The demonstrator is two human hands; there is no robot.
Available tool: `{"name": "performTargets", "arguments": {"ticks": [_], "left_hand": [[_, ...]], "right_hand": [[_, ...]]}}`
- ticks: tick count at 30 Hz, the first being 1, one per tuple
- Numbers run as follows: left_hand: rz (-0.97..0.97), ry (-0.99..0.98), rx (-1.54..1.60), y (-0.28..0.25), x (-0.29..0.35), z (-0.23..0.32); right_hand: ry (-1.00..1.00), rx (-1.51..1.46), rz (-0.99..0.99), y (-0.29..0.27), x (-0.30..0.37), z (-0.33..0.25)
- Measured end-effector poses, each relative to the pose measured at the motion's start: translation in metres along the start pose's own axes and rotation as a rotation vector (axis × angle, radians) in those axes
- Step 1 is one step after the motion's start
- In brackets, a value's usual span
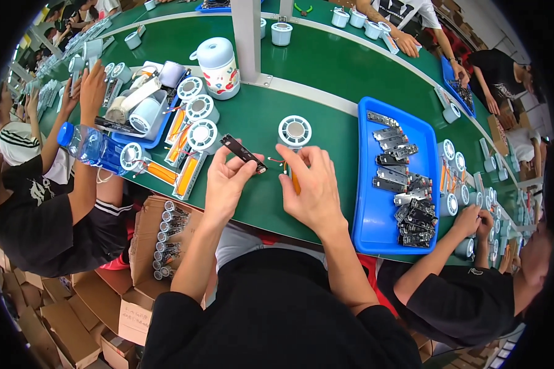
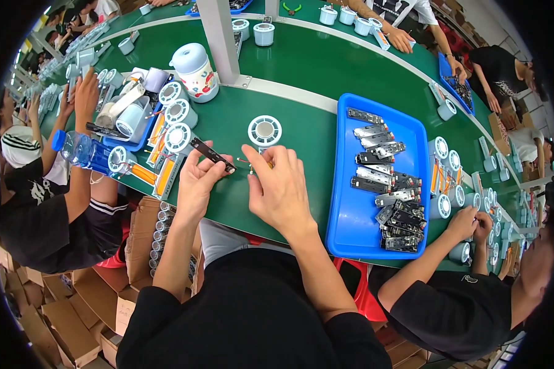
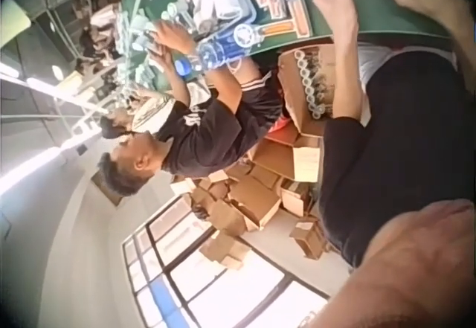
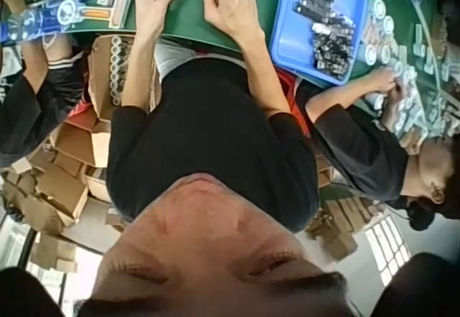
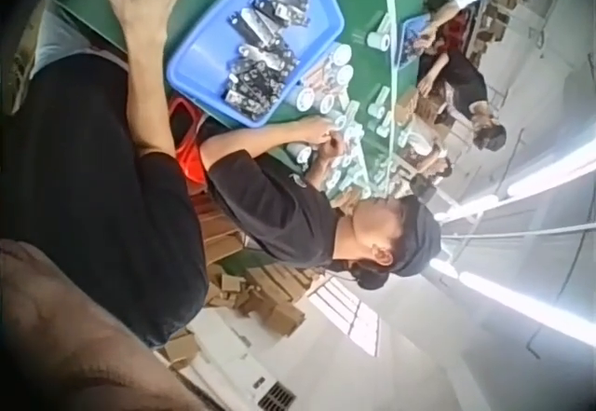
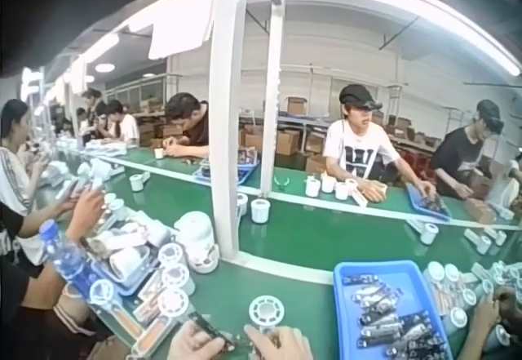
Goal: Assembling electronic components onto circuit boards or modules at a production line.
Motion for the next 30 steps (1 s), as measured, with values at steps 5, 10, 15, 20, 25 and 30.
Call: {"name": "performTargets", "arguments": {"ticks": [5, 10, 15, 20, 25, 30], "left_hand": [[-0.053, 0.071, -0.218, 0.003, 0.008, 0.007], [-0.158, 0.162, -0.434, 0.008, 0.016, 0.004], [-0.218, 0.182, -0.44, 0.014, 0.015, 0.002], [-0.22, 0.145, -0.423, 0.018, 0.017, 0.003], [-0.225, 0.158, -0.445, 0.015, 0.016, -0.001], [-0.143, 0.188, -0.357, 0.019, 0.014, 0.005]], "right_hand": [[-0.084, -0.006, -0.027, -0.001, -0.011, -0.004], [0.064, 0.01, 0.018, -0.009, 0.001, 0.02], [-0.084, 0.046, 0.072, -0.001, 0.007, 0.002], [-0.063, 0.1, 0.035, 0.0, -0.002, -0.001], [-0.054, 0.183, 0.072, 0.0, -0.01, -0.001], [-0.014, 0.244, 0.045, 0.011, -0.007, 0.004]]}}
Point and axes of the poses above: each hand's wrist, its own x-axis away from the middle knuckle, its own y-axis out of the palm, z = x × y, the point moved 10 cm from there along -x, towards the middle knuckle, and after that the axes turned 13 degrees about y, right-handed, at the moved point
